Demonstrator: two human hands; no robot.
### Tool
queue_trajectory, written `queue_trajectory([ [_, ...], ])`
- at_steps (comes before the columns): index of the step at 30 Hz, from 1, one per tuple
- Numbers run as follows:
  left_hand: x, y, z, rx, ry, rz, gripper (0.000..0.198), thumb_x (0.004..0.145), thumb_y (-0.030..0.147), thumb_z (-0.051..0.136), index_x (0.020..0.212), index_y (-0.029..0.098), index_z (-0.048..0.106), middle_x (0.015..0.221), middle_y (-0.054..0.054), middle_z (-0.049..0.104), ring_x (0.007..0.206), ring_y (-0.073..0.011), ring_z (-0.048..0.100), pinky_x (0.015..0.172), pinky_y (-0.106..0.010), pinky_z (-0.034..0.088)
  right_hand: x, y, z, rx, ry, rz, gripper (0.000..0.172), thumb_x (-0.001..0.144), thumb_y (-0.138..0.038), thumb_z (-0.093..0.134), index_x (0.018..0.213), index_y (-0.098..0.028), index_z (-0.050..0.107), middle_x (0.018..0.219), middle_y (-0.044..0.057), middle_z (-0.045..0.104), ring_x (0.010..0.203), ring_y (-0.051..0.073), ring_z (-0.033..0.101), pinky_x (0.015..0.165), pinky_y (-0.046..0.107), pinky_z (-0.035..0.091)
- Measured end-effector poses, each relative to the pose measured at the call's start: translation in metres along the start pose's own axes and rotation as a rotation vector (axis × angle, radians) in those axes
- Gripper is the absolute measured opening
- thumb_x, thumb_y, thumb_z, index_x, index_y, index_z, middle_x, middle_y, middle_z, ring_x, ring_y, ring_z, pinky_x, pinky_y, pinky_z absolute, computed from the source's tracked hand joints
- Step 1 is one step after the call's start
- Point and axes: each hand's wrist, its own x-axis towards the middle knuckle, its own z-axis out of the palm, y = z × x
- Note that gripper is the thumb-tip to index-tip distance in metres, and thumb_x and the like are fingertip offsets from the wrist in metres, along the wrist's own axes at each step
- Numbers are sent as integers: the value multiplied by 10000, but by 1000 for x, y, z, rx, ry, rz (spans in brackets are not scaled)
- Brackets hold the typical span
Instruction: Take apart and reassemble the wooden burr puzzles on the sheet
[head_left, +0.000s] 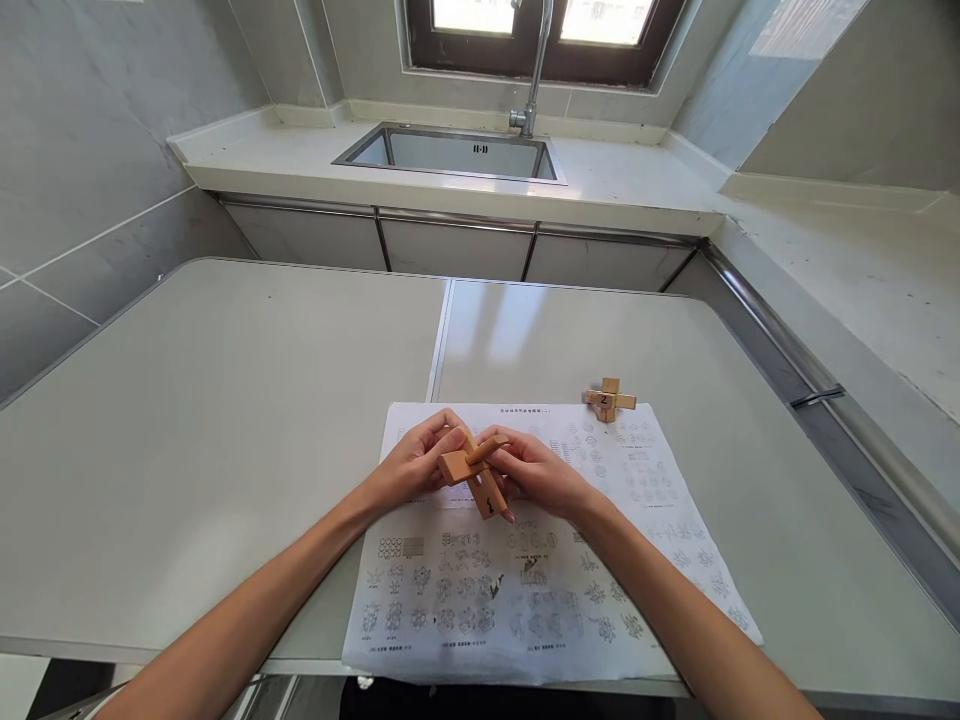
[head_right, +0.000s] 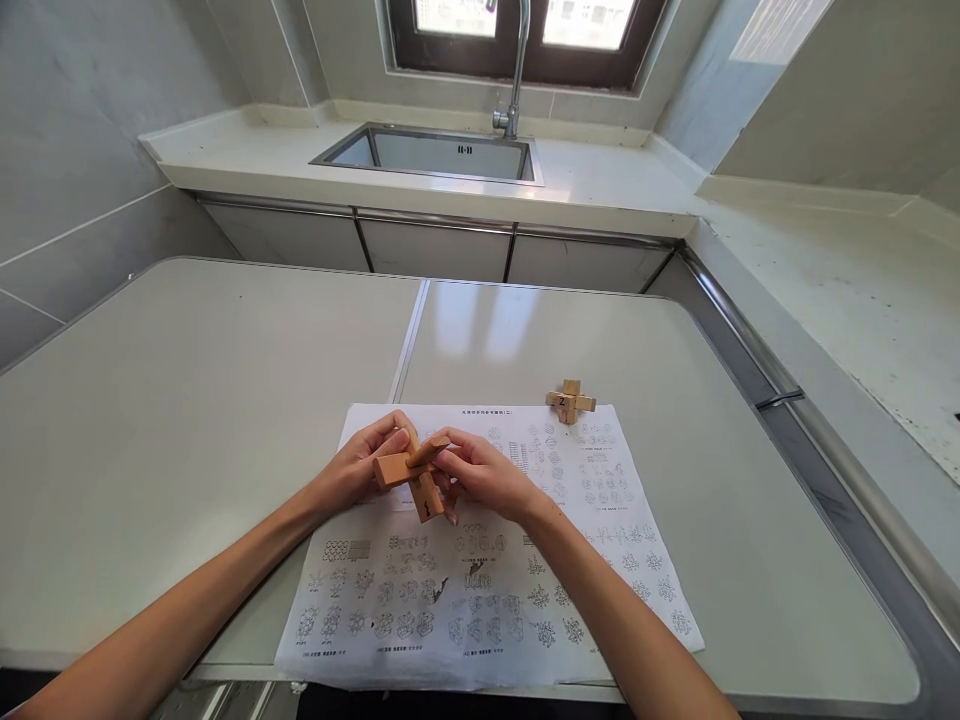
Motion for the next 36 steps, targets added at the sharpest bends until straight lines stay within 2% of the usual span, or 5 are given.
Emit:
queue_trajectory([
  [5, 1, -5, -3, 1, 21, 26, 431, 964, 608, 620, 862, 201, 521, 767, 27, 502, 642, -116, 443, 615, -230, 382, -1, 0, -3, 26, -78, 22, 309, 984, -507, 670, 1045, -205, 645, 663, -85, 397, 505, 78, 380, 422, 212, 517],
  [18, 1, -1, -5, -32, -48, 1, 485, 916, 625, 679, 806, 178, 528, 729, 11, 522, 601, -103, 446, 553, -221, 361, -7, -2, 1, 118, -338, 92, 314, 1012, -465, 661, 1150, -183, 653, 759, -51, 372, 587, 81, 383, 420, 178, 491],
  [23, 7, 0, 0, -116, 40, -76, 527, 881, 677, 696, 791, 186, 528, 677, 24, 506, 535, -98, 433, 471, -221, 334, -6, 2, 2, 236, -390, 68, 335, 1030, -471, 632, 858, -192, 559, 685, -59, 459, 505, 63, 335, 462, 210, 511],
  [30, 18, 1, -11, -536, 197, -37, 310, 921, 444, 748, 1018, 164, 657, 669, 70, 422, 438, -35, 257, 395, -172, 276, -4, -4, 0, 438, 34, -82, 231, 964, -389, 712, 931, -190, 599, 710, -68, 424, 498, 62, 225, 428, 157, 405],
  [36, 15, 4, -14, -618, 185, -34, 237, 900, 325, 786, 973, 130, 673, 677, 64, 403, 480, -41, 317, 399, -152, 331, 2, -7, -16, 647, 393, -282, 179, 934, -214, 734, 841, -217, 581, 768, -41, 539, 506, 59, 319, 455, 135, 457],
])
